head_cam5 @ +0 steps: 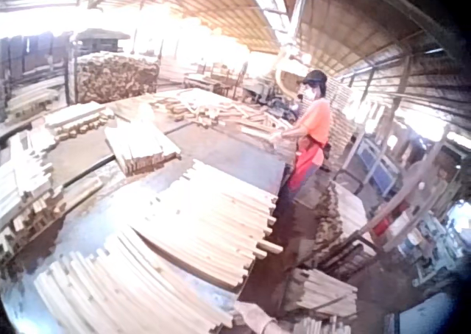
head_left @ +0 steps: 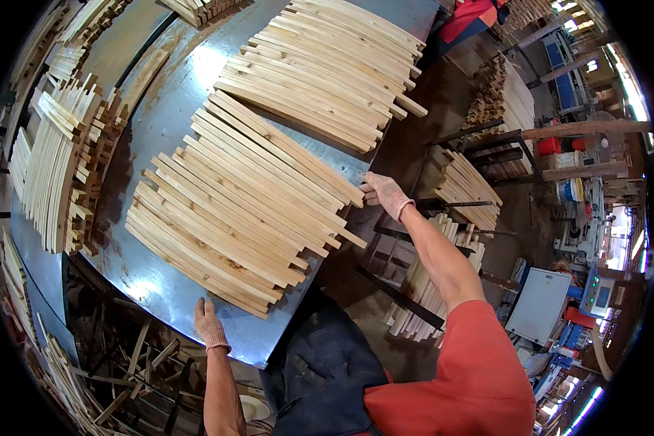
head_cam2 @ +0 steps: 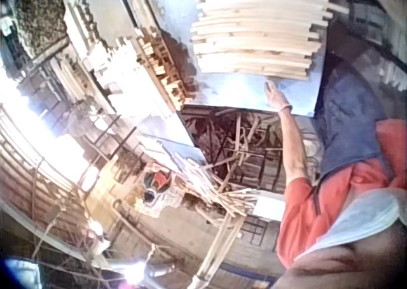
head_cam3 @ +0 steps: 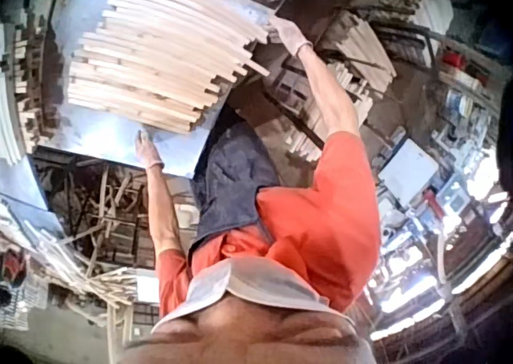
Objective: The person picks up groups of wood slats from a table and places them onto a conveyor belt for a manufacturing machine.
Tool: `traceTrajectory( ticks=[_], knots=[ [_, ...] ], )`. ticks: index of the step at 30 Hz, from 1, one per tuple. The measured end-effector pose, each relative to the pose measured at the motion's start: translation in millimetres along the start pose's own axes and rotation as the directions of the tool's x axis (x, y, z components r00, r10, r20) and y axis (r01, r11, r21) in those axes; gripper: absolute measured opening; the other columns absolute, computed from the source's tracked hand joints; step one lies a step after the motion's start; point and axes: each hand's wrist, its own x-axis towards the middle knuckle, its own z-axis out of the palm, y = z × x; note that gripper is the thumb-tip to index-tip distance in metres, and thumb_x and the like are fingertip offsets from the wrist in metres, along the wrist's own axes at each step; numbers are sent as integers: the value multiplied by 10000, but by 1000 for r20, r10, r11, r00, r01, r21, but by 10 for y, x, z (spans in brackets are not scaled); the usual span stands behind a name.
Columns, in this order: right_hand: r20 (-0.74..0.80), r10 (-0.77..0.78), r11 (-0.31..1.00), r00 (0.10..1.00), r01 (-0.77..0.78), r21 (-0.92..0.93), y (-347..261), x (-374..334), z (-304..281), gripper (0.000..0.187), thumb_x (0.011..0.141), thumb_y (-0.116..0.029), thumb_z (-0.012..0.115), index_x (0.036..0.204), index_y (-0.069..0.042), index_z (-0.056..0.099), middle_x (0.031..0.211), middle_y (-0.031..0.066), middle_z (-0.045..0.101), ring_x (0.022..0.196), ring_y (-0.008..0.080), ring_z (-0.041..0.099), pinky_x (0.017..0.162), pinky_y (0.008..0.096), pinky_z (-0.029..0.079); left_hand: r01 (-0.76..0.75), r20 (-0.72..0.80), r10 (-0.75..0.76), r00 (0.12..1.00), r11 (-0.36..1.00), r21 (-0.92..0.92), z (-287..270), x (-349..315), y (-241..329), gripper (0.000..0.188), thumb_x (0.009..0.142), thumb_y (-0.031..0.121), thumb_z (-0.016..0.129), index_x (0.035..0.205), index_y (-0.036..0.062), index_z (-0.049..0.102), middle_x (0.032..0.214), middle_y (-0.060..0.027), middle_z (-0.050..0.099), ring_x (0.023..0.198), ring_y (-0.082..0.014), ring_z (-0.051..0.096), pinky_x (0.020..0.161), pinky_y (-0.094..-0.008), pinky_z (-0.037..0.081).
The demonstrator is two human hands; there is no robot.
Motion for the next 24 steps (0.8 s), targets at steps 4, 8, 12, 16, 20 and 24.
traceTrajectory(
  ticks=[4, 8, 12, 16, 20, 24],
  knots=[
    [76, -264, 628, 961, 232, -743, -191, 104, 211, 569, 1069, -498, 543, 1335, -16, 690, 1293, 183, 744, 1157, 361, 697, 1025, 415, 517, -47, 1, 48, 999, 996, 76, -7, 9, 267, 604, 1051, 332, 605, 1463, -109, 573, 1482, -280, 620, 1376, -390, 591, 1182, -422, 430],
    [154, -620, 462, 770, 516, -721, -322, 426, 611, 515, 1085, -468, 473, 1297, -47, 683, 1294, 260, 690, 1230, 435, 644, 1054, 483, 493, -107, -79, 121, 990, 981, 162, 32, 136, 271, 613, 1076, 343, 573, 1496, -102, 538, 1543, -296, 554, 1437, -419, 523, 1227, -444, 379],
    [184, -677, 388, 713, 557, -734, -646, 641, 1277, 611, 1072, -487, 495, 1353, 33, 651, 1378, 223, 685, 1287, 413, 628, 1123, 469, 469, -135, -153, 191, 970, 940, 315, 62, 251, 195, 628, 1093, 361, 545, 1527, -92, 505, 1605, -307, 475, 1499, -432, 438, 1262, -460, 328],
    [46, -669, 303, 741, 329, -894, -524, 682, 2074, 700, 1028, -544, 539, 1399, 43, 625, 1398, 269, 657, 1338, 424, 582, 1158, 477, 437, -209, -115, 302, 946, 844, 493, 133, 396, 43, 643, 1099, 384, 529, 1569, -50, 471, 1635, -273, 453, 1542, -454, 369, 1286, -532, 270],
    [9, -630, 363, 776, 305, -880, -437, 465, 2206, 737, 1007, -551, 562, 1427, 54, 601, 1393, 304, 638, 1311, 434, 584, 1151, 480, 444, -250, -86, 434, 897, 658, 710, 363, 441, -237, 668, 1108, 450, 494, 1601, 2, 449, 1686, -245, 391, 1580, -461, 296, 1313, -569, 164],
    [-50, -597, 413, 800, 254, -875, 14, -34, 2279, 766, 974, -560, 595, 1426, 58, 597, 1376, 307, 642, 1284, 448, 593, 1130, 496, 458, -109, -180, 214, 960, 879, 465, 113, 251, -199, 748, 1091, 531, 499, 1637, 27, 403, 1729, -273, 287, 1605, -470, 236, 1326, -565, 115]
  ],
)
